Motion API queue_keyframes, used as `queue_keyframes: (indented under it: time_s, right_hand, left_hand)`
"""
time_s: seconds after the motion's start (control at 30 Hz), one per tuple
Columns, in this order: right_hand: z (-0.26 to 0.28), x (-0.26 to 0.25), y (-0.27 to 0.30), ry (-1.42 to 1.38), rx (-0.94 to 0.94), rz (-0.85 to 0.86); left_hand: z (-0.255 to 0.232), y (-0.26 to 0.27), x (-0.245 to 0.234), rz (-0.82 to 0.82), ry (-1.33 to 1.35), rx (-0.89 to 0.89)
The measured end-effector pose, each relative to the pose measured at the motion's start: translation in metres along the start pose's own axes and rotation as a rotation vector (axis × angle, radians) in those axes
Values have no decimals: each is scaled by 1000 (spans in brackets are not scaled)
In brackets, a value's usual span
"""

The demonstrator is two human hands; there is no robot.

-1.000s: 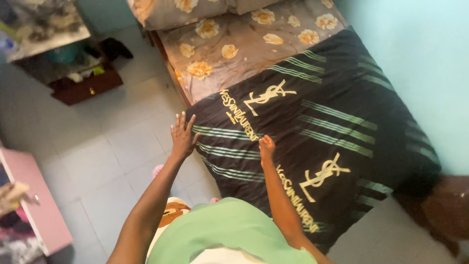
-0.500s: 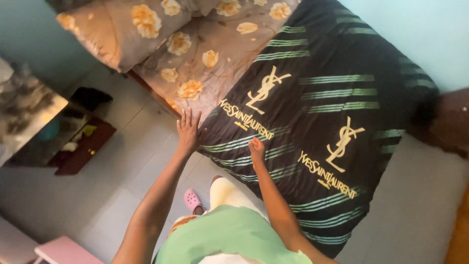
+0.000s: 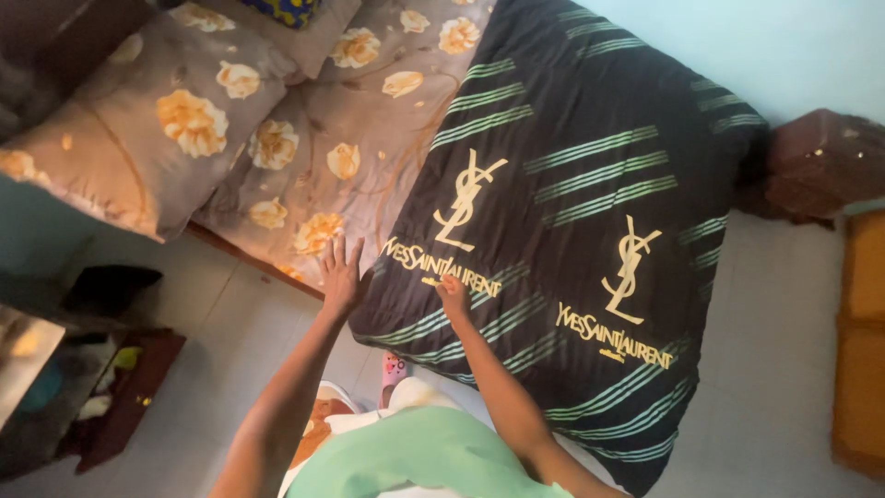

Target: Spreading and smoothing a duvet on a bed and folding a small cloth.

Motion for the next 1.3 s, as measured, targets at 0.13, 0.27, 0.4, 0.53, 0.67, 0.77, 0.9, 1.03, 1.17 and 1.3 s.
queue_keyframes:
  time_s: [0.13, 0.27, 0.4, 0.53, 0.67, 0.77, 0.9, 1.03, 1.17, 1.3]
  right_hand:
    - [0, 24, -13, 138, -113, -64]
    - [-14, 56, -15, 190, 130, -32]
    - [-54, 95, -6, 376, 138, -183]
    - [-50, 157, -21, 514, 173, -240]
    - [-29, 217, -31, 876, -118, -373]
    - [-12, 247, -39, 876, 49, -297]
    - [33, 237, -47, 966, 316, -469]
    - [-64, 243, -50, 1011, 504, -456]
    - [-93, 213, -47, 837, 528, -575]
    - [36, 182, -27, 692, 407, -684]
  left_hand:
    - [15, -42, 21, 107, -7, 35]
    - [44, -87, 50, 287, -28, 31]
    - [95, -119, 109, 367, -37, 147]
    - [133, -160, 137, 495, 23, 220]
    - [172, -183, 189, 614, 50, 191]
    - [194, -185, 237, 655, 92, 170]
    - [218, -179, 318, 672, 156, 161]
    - [219, -163, 378, 686, 282, 69]
    - [203, -156, 423, 800, 543, -279]
    - [140, -195, 444, 837, 1065, -456]
Point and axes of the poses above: each hand's wrist, its own y-axis away from the middle knuckle, its own x-axis out of the palm, z = x × y, the point moved 5 cm from there along -y, towards the middle knuckle, and after that the axes turned 5 degrees about y, right-handed, at the moved point
